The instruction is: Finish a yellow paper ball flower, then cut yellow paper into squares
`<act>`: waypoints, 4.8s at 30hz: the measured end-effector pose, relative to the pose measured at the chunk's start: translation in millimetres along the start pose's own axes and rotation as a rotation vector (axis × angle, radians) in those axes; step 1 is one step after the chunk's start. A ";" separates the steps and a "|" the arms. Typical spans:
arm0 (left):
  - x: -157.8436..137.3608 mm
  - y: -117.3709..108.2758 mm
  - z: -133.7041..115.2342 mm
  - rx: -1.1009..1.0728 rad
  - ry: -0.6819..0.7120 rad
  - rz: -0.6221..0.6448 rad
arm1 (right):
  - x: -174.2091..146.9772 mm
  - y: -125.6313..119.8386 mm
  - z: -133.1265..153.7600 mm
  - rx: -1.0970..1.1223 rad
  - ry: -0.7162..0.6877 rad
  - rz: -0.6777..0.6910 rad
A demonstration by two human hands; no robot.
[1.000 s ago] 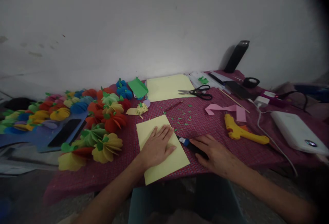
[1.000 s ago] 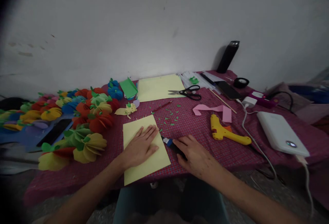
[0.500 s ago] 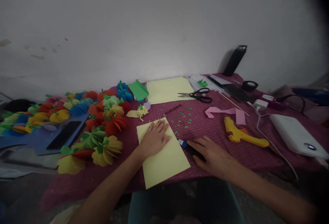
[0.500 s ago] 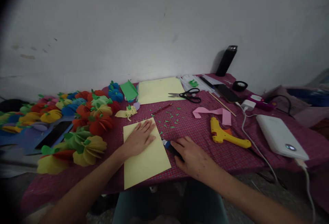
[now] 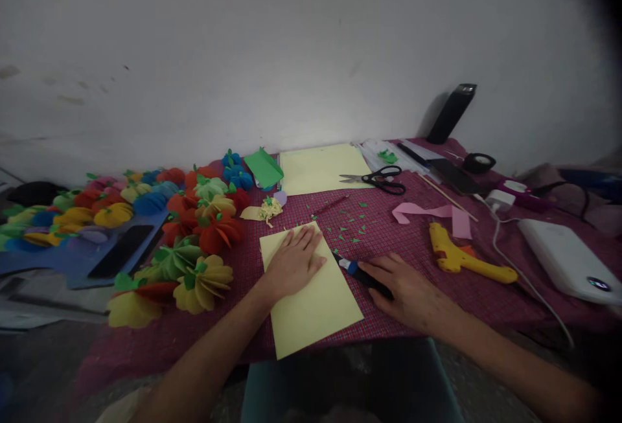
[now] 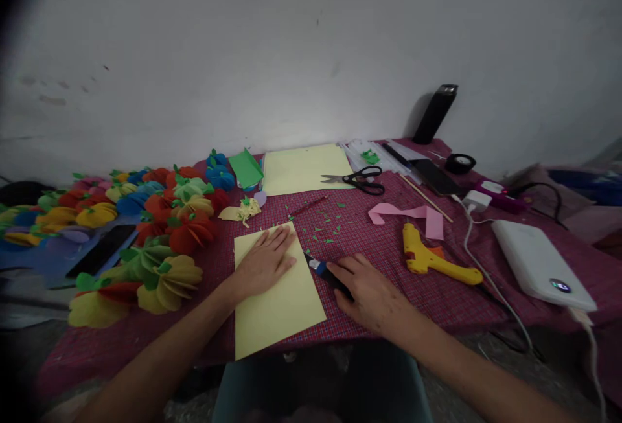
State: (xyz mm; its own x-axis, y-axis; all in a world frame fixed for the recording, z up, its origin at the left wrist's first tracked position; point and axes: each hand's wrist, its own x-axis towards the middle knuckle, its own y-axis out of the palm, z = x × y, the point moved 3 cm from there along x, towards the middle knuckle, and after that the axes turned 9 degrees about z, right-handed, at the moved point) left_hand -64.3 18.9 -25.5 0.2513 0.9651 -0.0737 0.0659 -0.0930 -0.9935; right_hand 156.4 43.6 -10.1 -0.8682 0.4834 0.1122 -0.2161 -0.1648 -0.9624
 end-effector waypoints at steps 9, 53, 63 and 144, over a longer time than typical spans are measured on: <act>-0.2 1.9 0.5 0.020 -0.001 -0.025 | 21.9 -2.5 5.0 -0.011 -0.006 0.034; 8.3 2.1 8.1 -0.002 -0.031 -0.046 | 39.2 0.7 -13.4 -0.051 -0.002 0.013; 8.6 2.0 8.3 -0.010 -0.031 -0.043 | 59.3 2.1 -14.0 -0.039 -0.033 -0.009; 3.4 -15.5 26.5 -0.399 0.009 -0.263 | 12.5 -23.9 -50.7 0.025 0.120 0.017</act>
State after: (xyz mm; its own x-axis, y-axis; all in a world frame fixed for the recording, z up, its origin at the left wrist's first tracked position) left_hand -90.1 30.1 -12.7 0.1849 0.9664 0.1785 0.4936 0.0657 -0.8672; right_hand 173.4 97.2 1.7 -0.8127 0.5792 0.0640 -0.2139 -0.1945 -0.9573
